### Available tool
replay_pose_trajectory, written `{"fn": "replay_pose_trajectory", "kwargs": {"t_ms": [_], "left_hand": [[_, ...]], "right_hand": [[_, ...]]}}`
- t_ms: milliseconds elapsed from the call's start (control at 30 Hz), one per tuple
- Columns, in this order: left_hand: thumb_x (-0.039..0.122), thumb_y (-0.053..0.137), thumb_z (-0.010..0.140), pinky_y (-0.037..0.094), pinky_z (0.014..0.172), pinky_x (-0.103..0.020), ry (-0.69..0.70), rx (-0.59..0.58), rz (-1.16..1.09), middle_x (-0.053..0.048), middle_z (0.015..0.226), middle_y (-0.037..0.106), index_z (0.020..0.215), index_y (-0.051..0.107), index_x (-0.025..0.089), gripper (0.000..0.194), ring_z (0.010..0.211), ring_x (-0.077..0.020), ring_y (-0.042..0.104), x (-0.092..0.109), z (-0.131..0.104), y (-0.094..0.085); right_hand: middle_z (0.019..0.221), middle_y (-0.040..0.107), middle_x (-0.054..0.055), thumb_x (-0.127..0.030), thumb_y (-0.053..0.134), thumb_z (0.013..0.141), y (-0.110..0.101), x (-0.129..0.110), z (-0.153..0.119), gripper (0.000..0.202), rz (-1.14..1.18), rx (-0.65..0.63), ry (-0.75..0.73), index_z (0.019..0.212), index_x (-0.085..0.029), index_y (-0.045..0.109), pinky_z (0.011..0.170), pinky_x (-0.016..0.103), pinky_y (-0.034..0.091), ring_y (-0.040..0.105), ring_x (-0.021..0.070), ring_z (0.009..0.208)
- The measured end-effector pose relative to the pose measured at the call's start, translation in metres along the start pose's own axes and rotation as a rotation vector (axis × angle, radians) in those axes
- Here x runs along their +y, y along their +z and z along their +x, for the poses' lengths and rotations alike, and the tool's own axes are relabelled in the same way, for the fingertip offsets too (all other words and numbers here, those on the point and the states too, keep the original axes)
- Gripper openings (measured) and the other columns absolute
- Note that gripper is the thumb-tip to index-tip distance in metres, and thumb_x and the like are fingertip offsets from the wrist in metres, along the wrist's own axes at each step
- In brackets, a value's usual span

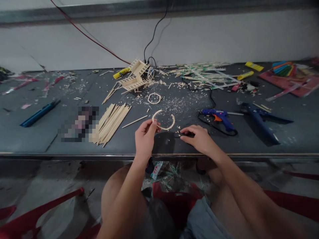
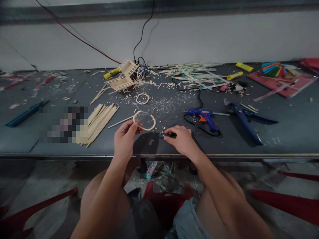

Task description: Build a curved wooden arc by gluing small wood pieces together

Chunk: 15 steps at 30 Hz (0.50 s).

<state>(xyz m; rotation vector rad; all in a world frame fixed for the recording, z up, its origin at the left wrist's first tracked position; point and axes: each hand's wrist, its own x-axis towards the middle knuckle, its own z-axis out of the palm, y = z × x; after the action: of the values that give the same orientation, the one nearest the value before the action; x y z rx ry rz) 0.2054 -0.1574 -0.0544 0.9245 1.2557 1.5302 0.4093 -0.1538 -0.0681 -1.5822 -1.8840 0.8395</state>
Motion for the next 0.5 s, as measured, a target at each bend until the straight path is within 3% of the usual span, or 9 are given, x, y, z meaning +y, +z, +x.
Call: {"fn": "replay_pose_trajectory", "kwargs": {"t_ms": [233, 500], "left_hand": [[0.037, 0.067, 0.079, 0.051, 0.068, -0.024, 0.013, -0.042, 0.059, -0.002, 0.079, 0.069, 0.090, 0.069, 0.015, 0.025, 0.064, -0.0098, 0.059, -0.0024, -0.0068, 0.0017], [0.038, 0.067, 0.079, 0.050, 0.067, -0.023, 0.003, -0.077, 0.074, -0.002, 0.079, 0.069, 0.088, 0.069, 0.015, 0.024, 0.063, -0.0092, 0.059, -0.0033, -0.0091, 0.0066]], "right_hand": [[0.089, 0.069, 0.001, -0.035, 0.067, 0.078, 0.0087, 0.0024, 0.0021, 0.011, -0.196, -0.009, 0.000, 0.086, -0.031, 0.073, 0.085, 0.040, 0.029, 0.056, 0.0236, 0.094], [0.089, 0.070, 0.000, -0.030, 0.063, 0.082, 0.0128, 0.0043, 0.0003, 0.010, -0.185, 0.026, -0.020, 0.082, -0.029, 0.072, 0.086, 0.043, 0.031, 0.056, 0.0241, 0.093]]}}
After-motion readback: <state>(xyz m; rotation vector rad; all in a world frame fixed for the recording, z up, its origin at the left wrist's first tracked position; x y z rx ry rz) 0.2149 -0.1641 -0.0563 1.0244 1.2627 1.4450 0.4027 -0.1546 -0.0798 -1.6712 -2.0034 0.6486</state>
